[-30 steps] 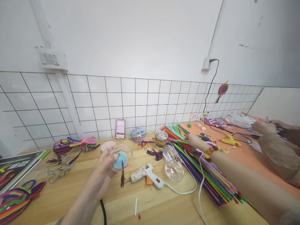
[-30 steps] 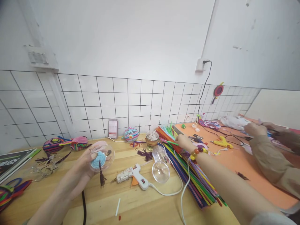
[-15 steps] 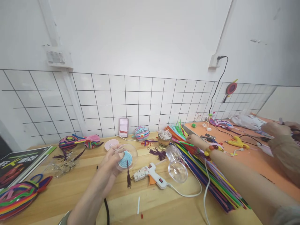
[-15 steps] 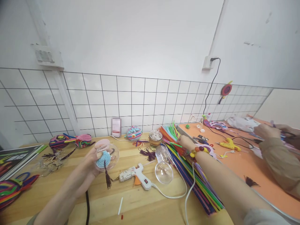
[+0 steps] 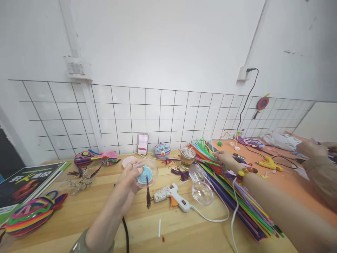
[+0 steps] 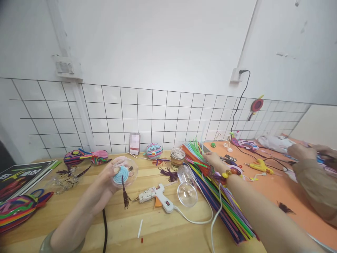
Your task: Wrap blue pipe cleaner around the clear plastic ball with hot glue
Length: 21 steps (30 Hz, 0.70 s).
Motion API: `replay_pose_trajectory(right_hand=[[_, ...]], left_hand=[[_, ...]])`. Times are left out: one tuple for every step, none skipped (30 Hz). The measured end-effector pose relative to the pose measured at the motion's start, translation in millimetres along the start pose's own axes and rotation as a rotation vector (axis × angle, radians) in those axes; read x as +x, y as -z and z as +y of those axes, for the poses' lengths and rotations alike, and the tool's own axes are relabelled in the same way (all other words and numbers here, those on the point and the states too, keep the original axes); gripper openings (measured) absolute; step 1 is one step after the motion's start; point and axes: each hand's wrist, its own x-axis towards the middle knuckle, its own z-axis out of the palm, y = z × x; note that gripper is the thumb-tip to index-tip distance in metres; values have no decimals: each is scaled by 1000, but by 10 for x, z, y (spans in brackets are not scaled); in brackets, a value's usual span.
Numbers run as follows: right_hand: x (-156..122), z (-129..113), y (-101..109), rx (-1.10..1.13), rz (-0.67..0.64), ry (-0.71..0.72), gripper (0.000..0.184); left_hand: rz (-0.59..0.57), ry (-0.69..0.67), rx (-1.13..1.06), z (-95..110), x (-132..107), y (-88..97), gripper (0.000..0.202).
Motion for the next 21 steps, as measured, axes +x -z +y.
replay_pose_trajectory(right_hand=[[-3, 4, 25, 32, -13, -6, 28], [-4, 2, 53, 61, -24, -5, 26], [-4, -5, 84, 90, -26, 4, 26], [-2, -19, 117, 122, -12, 19, 26], [1, -39, 152, 153, 14, 39, 27], [6, -67, 188, 182, 48, 62, 28], [11, -99, 225, 208, 88, 86, 29], [16, -138, 263, 230, 131, 110, 30], [19, -180, 301, 248, 174, 134, 30], [19, -226, 341, 262, 214, 159, 31], [13, -275, 381, 272, 248, 185, 32], [1, -326, 422, 278, 276, 212, 32], [-19, -378, 463, 278, 299, 240, 30], [-49, -432, 502, 272, 315, 267, 29], [-90, -485, 536, 258, 325, 295, 28], [-144, -539, 563, 238, 326, 325, 27], [-211, -592, 580, 213, 316, 358, 27], [-292, -644, 583, 183, 293, 394, 26], [-389, -693, 572, 149, 256, 430, 26], [-499, -739, 545, 110, 203, 464, 25], [-624, -782, 503, 69, 149, 496, 25]], left_hand=[[6, 1, -3, 5, -2, -6, 38], [17, 1, -8, 10, -4, -13, 38], [31, 2, -12, 16, -7, -20, 39], [43, 1, -14, 22, -11, -27, 39], [51, -1, -13, 30, -16, -35, 39], [51, -5, -11, 39, -23, -44, 38], [44, -10, -7, 49, -31, -52, 37], [35, -14, -6, 60, -40, -60, 36], [30, -15, -6, 71, -49, -68, 35], [32, -13, -9, 81, -57, -73, 34], [36, -8, -13, 89, -63, -76, 34], [42, -5, -18, 97, -67, -77, 34], [48, -6, -24, 103, -70, -75, 34], [53, -9, -27, 110, -71, -72, 33], [56, -12, -28, 118, -72, -67, 33], [59, -16, -28, 128, -73, -61, 33], [59, -19, -28, 140, -75, -56, 33], [58, -21, -27, 154, -77, -51, 33], [51, -26, -27, 169, -81, -46, 34], [40, -32, -30, 185, -84, -41, 34], [28, -39, -34, 201, -88, -36, 34]])
